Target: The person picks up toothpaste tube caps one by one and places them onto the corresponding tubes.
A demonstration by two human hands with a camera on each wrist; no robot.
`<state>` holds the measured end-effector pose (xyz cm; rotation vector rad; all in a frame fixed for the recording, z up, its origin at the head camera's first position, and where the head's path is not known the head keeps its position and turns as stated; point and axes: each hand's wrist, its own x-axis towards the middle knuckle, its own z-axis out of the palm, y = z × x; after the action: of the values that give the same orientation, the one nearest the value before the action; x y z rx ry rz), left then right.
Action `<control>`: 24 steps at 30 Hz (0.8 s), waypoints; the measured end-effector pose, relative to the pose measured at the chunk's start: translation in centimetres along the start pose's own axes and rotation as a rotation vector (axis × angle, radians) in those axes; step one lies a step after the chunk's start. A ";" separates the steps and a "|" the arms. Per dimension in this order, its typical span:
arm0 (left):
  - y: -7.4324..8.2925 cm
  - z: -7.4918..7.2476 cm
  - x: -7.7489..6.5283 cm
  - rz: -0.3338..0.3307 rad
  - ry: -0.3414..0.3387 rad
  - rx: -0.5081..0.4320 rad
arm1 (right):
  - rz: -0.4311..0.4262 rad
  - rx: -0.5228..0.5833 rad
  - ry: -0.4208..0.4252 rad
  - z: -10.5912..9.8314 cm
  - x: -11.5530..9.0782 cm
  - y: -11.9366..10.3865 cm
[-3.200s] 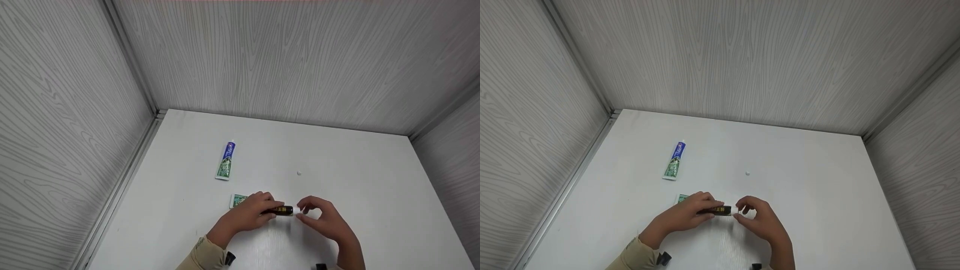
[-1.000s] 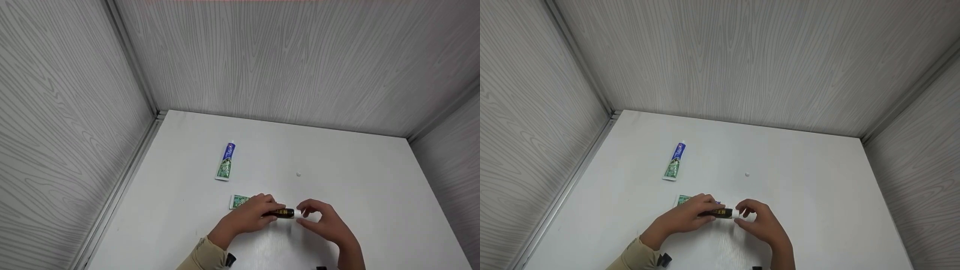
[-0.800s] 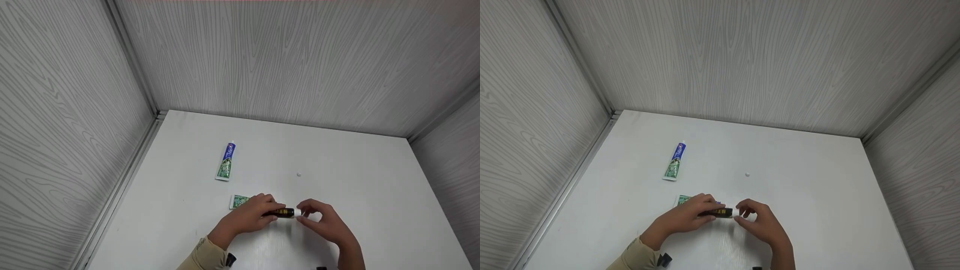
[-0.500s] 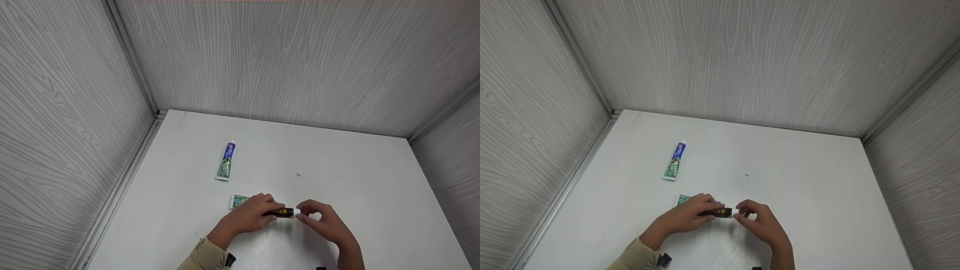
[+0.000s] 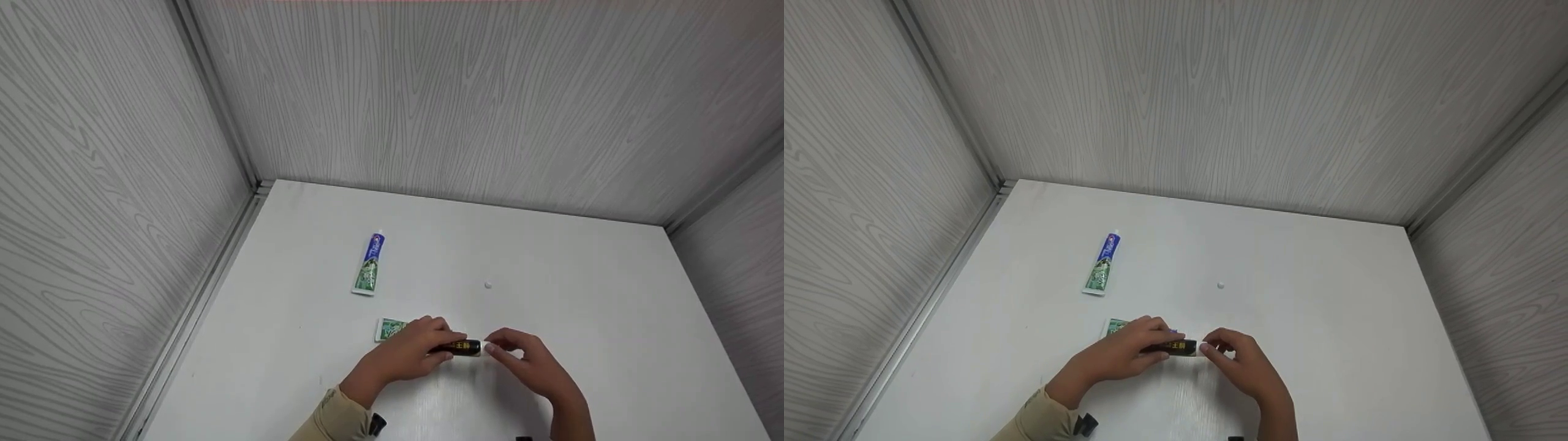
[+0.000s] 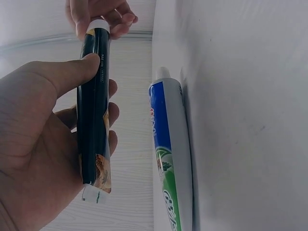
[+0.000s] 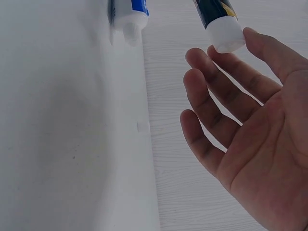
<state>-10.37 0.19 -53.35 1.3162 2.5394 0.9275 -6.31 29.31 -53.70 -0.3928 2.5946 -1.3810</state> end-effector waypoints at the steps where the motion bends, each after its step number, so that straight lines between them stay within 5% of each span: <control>1: 0.0 0.0 0.0 0.001 -0.001 0.001 | -0.001 -0.002 -0.003 0.0 0.0 0.0; 14: 0.1 0.0 0.1 -0.001 -0.009 0.005 | 0.092 -0.015 -0.001 -0.1 0.0 -0.4; 24: 0.3 -0.1 0.1 -0.016 -0.016 -0.005 | -0.017 -0.028 0.100 0.0 -0.3 -0.7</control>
<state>-10.24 0.34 -53.09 1.2943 2.5304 0.9167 -5.94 29.05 -53.13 -0.3593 2.6992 -1.4059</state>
